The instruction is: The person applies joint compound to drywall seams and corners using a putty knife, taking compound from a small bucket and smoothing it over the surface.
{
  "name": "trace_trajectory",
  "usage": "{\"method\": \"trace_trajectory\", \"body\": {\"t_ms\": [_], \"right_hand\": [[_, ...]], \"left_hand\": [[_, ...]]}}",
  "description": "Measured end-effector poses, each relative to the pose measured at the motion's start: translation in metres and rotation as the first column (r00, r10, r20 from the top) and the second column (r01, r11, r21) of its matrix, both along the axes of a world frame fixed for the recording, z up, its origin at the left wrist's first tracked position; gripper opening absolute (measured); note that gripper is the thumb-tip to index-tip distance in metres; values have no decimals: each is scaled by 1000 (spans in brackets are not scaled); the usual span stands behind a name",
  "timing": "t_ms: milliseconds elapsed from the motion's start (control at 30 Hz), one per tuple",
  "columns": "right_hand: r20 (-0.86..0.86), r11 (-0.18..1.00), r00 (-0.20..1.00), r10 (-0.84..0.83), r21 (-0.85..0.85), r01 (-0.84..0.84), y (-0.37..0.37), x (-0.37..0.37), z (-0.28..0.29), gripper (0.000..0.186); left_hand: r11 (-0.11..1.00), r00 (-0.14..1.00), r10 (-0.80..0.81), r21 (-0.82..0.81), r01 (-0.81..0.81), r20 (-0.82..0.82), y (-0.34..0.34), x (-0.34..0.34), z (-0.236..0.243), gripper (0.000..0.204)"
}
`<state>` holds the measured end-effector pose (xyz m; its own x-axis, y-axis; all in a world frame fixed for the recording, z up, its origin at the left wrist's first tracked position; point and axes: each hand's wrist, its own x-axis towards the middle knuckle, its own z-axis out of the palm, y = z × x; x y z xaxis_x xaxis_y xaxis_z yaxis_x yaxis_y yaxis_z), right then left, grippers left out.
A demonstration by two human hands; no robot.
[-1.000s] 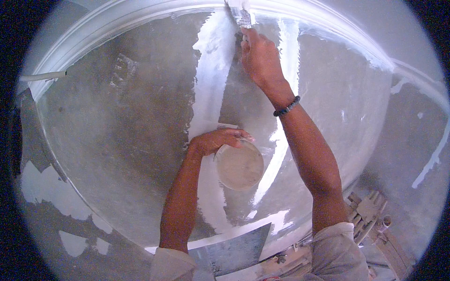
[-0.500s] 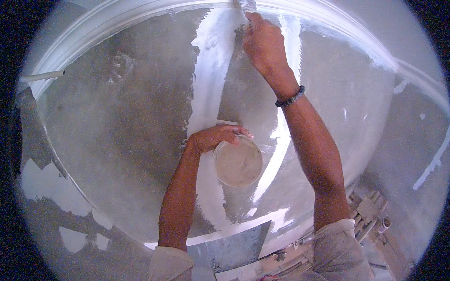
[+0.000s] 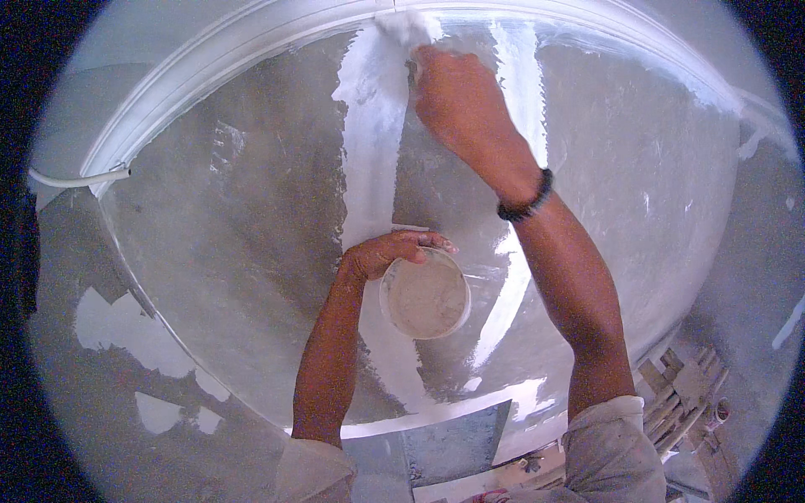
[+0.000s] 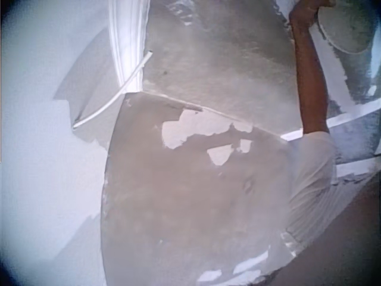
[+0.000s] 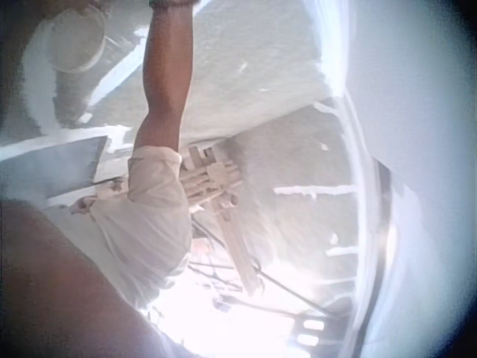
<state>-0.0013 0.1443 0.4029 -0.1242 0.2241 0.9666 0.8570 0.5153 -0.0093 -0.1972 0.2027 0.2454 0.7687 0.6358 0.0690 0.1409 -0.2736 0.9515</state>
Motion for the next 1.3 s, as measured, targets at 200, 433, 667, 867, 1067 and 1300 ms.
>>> {"method": "trace_trajectory", "body": {"t_ms": [200,433,667,867,1067,1300], "right_hand": [[-586,347,432,685,-260,-901,-49,52,-70,37],[-790,-108,134,599,-246,-963,-60,87,-153,37],[107,681,704,702,-391,-619,-71,80,-215,33],[253,725,744,619,-549,-416,-88,90,-255,57],[324,690,696,641,-640,-337,-91,99,-270,56],[336,619,631,700,-725,-301,-94,112,-264,54]], "left_hand": [[996,999,48,-74,-48,1,-7,-1,-5,55],[902,902,423,-52,-428,-88,-41,-5,-18,58],[812,817,576,-128,-570,20,-66,-28,-24,61],[738,743,669,-116,-665,-4,-63,-45,-35,58],[753,764,641,-128,-645,-74,-64,-58,-37,58],[707,707,707,-24,-707,-18,-72,-53,-45,47]]}}
